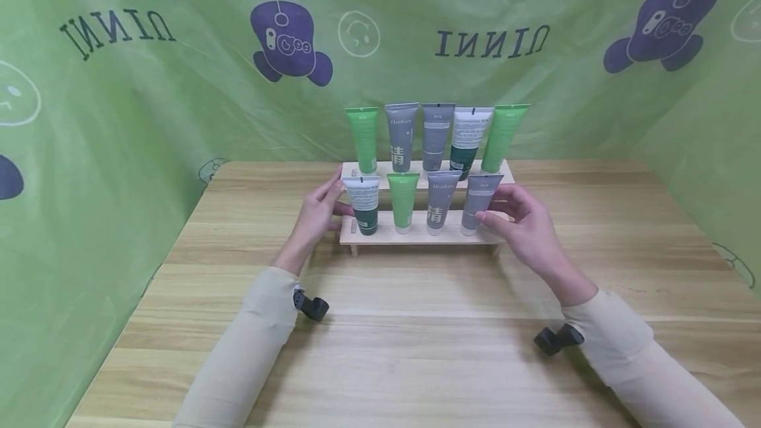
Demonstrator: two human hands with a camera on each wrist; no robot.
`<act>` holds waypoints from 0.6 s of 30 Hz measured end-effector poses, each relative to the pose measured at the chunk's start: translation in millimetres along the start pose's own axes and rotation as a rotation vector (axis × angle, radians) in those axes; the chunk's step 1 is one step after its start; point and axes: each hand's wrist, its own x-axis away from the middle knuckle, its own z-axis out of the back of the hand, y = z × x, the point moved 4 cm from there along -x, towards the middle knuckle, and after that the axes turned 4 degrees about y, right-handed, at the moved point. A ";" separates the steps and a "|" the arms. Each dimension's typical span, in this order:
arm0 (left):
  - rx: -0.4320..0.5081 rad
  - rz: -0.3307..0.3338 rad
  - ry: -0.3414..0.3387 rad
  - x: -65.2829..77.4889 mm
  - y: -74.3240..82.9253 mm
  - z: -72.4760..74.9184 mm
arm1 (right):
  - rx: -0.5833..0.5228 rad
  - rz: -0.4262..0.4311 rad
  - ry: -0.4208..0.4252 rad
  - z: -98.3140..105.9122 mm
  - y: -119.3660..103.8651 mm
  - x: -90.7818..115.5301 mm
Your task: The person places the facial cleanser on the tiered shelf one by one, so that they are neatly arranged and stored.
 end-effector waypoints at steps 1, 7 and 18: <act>0.002 -0.002 -0.002 0.2 0.0 0.0 | 0.002 -0.001 0.001 0.1 0.5 0.0; 0.005 -0.003 -0.010 1.0 -0.5 0.3 | 0.008 -0.010 0.003 -0.2 2.9 -0.3; 0.027 -0.007 0.004 -24.0 -32.7 3.7 | 0.006 -0.029 -0.009 -0.7 4.3 -1.6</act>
